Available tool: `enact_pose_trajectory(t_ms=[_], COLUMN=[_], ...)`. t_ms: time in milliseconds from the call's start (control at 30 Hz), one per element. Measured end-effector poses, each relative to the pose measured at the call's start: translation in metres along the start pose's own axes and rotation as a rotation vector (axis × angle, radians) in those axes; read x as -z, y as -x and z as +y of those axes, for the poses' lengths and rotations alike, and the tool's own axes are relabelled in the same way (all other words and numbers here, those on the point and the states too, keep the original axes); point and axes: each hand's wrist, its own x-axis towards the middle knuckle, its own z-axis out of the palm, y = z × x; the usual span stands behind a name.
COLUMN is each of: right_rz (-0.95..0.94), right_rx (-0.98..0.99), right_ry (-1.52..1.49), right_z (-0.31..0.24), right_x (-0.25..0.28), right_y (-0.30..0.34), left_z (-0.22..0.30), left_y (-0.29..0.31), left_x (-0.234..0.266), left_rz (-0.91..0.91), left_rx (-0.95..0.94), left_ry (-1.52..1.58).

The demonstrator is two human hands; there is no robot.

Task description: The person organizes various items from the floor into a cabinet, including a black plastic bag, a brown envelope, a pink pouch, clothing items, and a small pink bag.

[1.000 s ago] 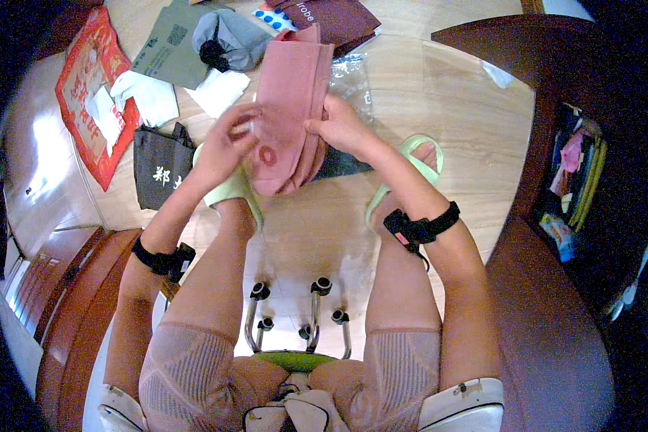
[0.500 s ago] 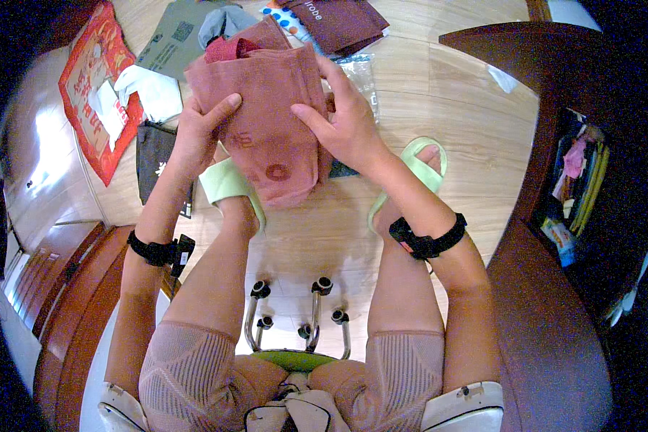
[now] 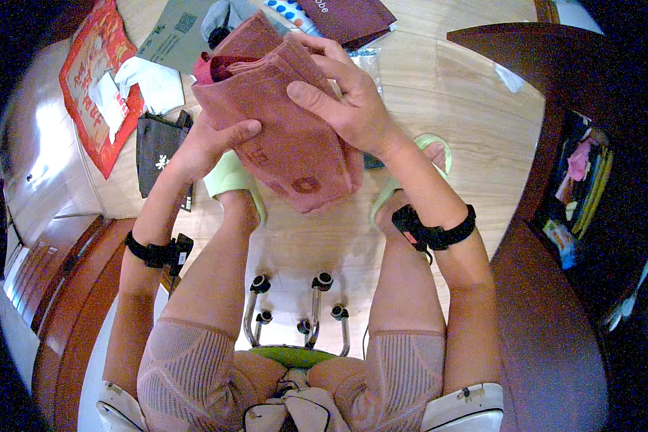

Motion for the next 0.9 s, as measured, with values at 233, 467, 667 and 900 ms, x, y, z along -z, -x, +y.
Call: enact_pose_trajectory(t_ms=[233,467,667,900], right_rz=[-0.073,0.032,0.153,0.228], right_rx=[-0.283,-0.364,-0.374,-0.281], right_ry=[-0.437,-0.198,-0.023,0.068], right_z=[-0.013,-0.007,0.003,0.004], right_x=[0.004,0.01,0.01,0.005], right_y=[-0.007,-0.003,0.011,0.012], left_z=[-0.001,-0.001,0.02,0.013], left_y=[0.004,0.002,-0.001,0.0], left_x=[-0.005,0.007,0.02,0.019], left_rz=[-0.149,0.058,0.061,0.073], left_rx=[0.048,-0.012,-0.268,-0.314], left_ry=[0.107,0.171,0.036,-0.39])
